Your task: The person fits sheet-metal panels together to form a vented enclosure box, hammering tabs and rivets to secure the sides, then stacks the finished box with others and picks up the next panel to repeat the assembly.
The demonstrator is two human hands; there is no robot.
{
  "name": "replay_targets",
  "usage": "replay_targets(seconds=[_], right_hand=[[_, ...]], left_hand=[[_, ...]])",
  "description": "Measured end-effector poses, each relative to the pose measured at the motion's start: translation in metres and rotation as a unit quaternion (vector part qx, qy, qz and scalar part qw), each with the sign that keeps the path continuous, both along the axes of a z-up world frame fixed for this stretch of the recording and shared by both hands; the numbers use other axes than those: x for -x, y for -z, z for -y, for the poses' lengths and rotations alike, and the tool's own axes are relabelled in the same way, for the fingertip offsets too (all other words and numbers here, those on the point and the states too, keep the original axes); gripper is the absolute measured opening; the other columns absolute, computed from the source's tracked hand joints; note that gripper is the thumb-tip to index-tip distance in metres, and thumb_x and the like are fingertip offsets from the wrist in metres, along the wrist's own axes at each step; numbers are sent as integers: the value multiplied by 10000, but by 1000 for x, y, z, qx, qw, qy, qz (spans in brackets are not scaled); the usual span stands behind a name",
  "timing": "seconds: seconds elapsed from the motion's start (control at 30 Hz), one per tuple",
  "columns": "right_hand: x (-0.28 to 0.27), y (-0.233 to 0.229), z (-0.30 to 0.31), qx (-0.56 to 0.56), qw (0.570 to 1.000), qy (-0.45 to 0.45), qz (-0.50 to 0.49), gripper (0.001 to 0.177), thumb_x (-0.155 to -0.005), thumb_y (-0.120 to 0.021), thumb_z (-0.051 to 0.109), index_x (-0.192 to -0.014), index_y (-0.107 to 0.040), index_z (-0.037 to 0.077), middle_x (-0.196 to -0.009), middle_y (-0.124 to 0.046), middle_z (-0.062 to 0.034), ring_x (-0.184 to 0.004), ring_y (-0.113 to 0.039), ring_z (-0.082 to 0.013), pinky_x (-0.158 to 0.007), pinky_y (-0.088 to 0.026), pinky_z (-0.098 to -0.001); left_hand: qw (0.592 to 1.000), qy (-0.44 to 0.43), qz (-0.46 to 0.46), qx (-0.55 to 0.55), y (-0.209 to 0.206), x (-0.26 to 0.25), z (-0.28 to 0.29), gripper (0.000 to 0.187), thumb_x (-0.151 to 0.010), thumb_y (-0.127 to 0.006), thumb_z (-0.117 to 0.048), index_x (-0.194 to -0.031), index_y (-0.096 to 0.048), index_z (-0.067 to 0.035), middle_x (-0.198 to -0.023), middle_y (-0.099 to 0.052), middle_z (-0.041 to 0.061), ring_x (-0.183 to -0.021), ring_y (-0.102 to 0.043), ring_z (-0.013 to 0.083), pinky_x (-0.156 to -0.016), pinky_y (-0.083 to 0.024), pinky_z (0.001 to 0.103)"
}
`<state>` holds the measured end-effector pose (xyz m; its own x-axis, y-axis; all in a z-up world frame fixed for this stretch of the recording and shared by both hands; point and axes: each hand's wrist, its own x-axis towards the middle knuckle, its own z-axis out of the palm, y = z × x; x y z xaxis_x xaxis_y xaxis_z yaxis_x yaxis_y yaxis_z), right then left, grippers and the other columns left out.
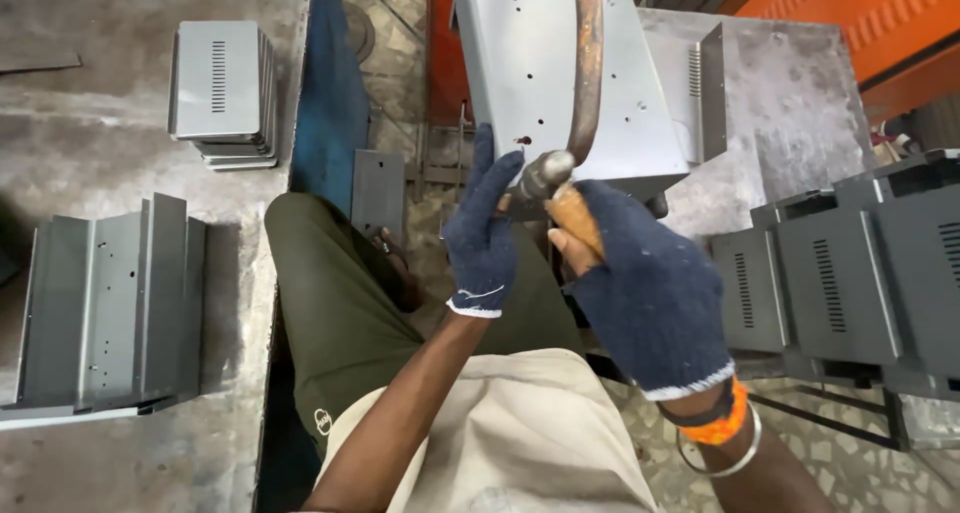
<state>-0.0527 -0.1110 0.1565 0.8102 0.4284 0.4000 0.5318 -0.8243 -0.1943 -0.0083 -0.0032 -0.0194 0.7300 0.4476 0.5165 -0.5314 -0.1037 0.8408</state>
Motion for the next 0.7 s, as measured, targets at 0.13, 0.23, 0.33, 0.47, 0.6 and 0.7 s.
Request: replay_targets(seconds=[0.13,0.23,0.33,0.47,0.6,0.7], right_hand=[[-1,6,-3,-42,998,40,13,457,-869,-778,103,-1298,-667,-9,-1010,-742,-126,-654,-656,-226,-577,-497,-341],[-1,20,6,-19,999,22,-14,349,-872,-774,154,-1175,-661,22,-872,-717,-123,-550,-626,-257,-506,-477,-375],[-1,29,34,27,999,33,-24,417,-832,-798,215,-1208,-697,65,-961,-771,-98,-577,-667,-232,-516,-489,-344],[-22,73,86,134,921,143,-336,526,-825,-703,470,-1292,-711,227,-1032,-774,-118,-890,-689,-346,-784,-524,-473],[-57,182,174,221,854,233,-409,447,-828,-667,361,-1256,-739,254,-1154,-785,-126,-1147,-714,-376,-978,-562,-520],[-64,273,231,164,882,314,-312,663,-795,-670,272,-1448,-557,257,-1145,-723,-163,-1056,-728,-423,-876,-588,-549]], left_hand=[[1000,8,3,-3,-1,2,-1,514,-907,-530,99,-1350,-651,-134,-1638,-416,88,-1539,-450,240,-1303,-396,350],[1000,14,-1,15,1,5,1,482,-907,-529,67,-1335,-650,-118,-1645,-400,116,-1540,-448,273,-1290,-409,373],[999,28,11,15,-4,4,-3,427,-951,-535,90,-1319,-659,-89,-1641,-396,132,-1565,-395,287,-1335,-342,400],[998,38,23,40,-12,4,-2,466,-949,-492,94,-1341,-664,-89,-1619,-419,168,-1524,-408,329,-1284,-345,458],[998,42,30,45,-12,1,-5,384,-1011,-496,73,-1327,-682,-41,-1554,-483,221,-1463,-435,356,-1241,-348,507],[995,63,42,58,-11,-4,-6,334,-1047,-495,-48,-1324,-682,-50,-1566,-474,211,-1485,-417,339,-1252,-325,503]])
